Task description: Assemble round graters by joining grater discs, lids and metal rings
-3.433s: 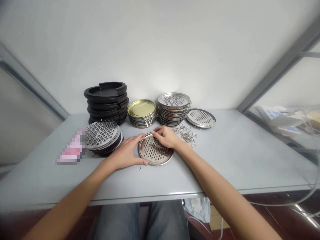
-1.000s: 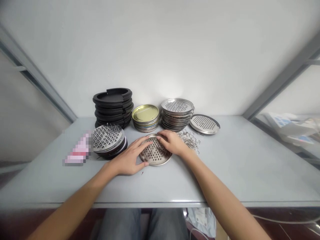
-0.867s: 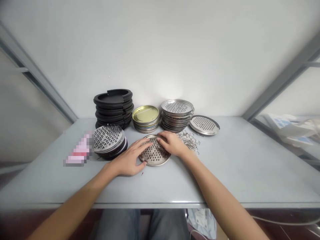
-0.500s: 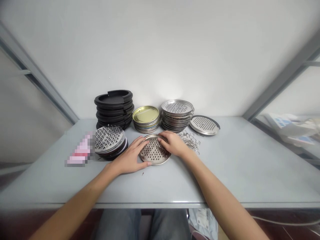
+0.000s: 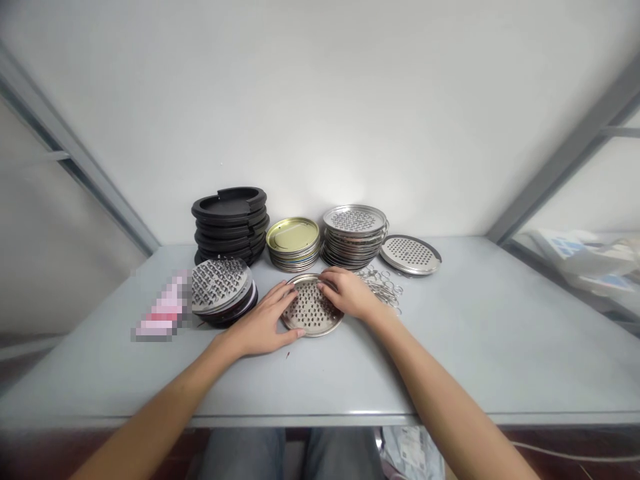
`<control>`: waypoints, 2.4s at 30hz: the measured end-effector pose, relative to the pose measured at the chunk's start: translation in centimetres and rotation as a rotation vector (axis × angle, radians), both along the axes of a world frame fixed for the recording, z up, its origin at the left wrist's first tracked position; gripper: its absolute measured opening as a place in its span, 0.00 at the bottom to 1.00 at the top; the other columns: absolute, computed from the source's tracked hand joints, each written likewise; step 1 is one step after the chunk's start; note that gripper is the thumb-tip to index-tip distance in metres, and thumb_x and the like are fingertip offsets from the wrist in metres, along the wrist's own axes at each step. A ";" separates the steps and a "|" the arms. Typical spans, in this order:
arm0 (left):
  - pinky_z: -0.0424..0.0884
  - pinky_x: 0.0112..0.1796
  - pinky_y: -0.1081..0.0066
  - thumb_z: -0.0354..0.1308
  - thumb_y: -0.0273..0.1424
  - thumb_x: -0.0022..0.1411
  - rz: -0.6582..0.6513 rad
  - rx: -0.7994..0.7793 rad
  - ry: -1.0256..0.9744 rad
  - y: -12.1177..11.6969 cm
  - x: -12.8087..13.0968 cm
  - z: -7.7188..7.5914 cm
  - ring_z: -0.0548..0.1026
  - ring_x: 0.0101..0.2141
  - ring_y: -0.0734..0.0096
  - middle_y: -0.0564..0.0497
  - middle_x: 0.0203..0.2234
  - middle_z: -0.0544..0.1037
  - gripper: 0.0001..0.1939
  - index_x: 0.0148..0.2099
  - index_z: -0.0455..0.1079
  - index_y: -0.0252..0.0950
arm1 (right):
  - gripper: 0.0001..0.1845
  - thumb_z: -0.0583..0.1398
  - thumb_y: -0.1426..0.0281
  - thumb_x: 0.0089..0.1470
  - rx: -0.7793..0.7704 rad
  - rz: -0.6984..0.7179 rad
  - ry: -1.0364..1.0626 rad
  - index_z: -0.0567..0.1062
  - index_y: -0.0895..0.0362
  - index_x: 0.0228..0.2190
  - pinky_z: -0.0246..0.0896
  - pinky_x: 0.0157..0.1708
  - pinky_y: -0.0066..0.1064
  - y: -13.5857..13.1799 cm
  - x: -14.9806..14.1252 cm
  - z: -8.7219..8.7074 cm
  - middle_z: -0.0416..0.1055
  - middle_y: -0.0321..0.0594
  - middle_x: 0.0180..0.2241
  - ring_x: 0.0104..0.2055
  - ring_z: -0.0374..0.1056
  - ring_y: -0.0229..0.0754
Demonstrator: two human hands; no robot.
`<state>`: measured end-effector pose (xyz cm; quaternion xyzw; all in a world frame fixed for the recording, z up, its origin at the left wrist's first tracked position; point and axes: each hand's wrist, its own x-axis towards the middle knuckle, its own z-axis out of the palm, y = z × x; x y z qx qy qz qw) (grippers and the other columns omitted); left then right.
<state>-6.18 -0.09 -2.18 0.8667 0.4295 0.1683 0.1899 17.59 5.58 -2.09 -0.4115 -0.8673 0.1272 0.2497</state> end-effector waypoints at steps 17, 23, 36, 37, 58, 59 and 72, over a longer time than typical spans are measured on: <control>0.52 0.62 0.53 0.56 0.49 0.57 -0.010 0.000 -0.014 0.1 -0.3 0.2 0.48 0.65 0.52 0.39 0.64 0.53 0.39 0.64 0.55 0.32 | 0.11 0.54 0.68 0.57 0.397 -0.310 0.369 0.76 0.54 0.37 0.65 0.45 0.41 0.1 1.3 1.4 0.75 0.45 0.38 0.43 0.69 0.47; 0.51 0.62 0.54 0.57 0.49 0.56 -0.005 -0.001 -0.011 0.2 -0.3 0.0 0.47 0.65 0.52 0.40 0.64 0.52 0.40 0.65 0.53 0.33 | 0.18 0.57 0.68 0.54 0.664 -0.571 0.312 0.71 0.55 0.48 0.57 0.54 0.49 1.2 2.7 1.9 0.65 0.49 0.51 0.55 0.60 0.53; 0.56 0.60 0.56 0.60 0.42 0.56 0.029 0.042 -0.070 0.4 -0.3 0.3 0.56 0.62 0.53 0.41 0.62 0.57 0.35 0.62 0.57 0.37 | 0.10 0.58 0.68 0.54 0.707 -0.559 0.218 0.77 0.54 0.37 0.52 0.57 0.53 3.2 3.4 2.7 0.64 0.46 0.53 0.60 0.53 0.54; 0.56 0.60 0.56 0.60 0.42 0.56 0.027 0.044 -0.070 0.3 -0.3 0.3 0.56 0.61 0.53 0.41 0.62 0.57 0.34 0.62 0.57 0.37 | 0.09 0.59 0.68 0.53 0.701 -0.536 0.216 0.78 0.54 0.35 0.53 0.57 0.53 3.3 3.5 3.0 0.65 0.46 0.52 0.60 0.54 0.54; 0.56 0.60 0.57 0.58 0.43 0.57 0.015 0.041 -0.081 0.2 -0.4 0.4 0.56 0.61 0.55 0.41 0.61 0.58 0.31 0.60 0.60 0.38 | 0.08 0.55 0.70 0.57 0.606 -0.370 0.206 0.74 0.55 0.35 0.65 0.46 0.45 4.9 5.3 6.5 0.73 0.46 0.39 0.43 0.68 0.48; 0.56 0.60 0.57 0.58 0.43 0.57 0.014 0.039 -0.082 0.2 -0.4 0.4 0.56 0.61 0.55 0.41 0.61 0.58 0.31 0.60 0.60 0.37 | 0.08 0.55 0.70 0.58 0.619 -0.377 0.225 0.73 0.56 0.35 0.65 0.45 0.45 4.9 5.3 6.5 0.73 0.46 0.39 0.43 0.68 0.48; 0.54 0.61 0.54 0.58 0.41 0.58 -0.017 0.042 -0.098 0.4 -0.6 0.3 0.52 0.63 0.55 0.44 0.63 0.57 0.37 0.65 0.51 0.37 | 0.12 0.48 0.68 0.61 0.750 -0.577 0.402 0.70 0.54 0.39 0.61 0.48 0.49 5.1 4.0 8.4 0.67 0.50 0.43 0.49 0.64 0.52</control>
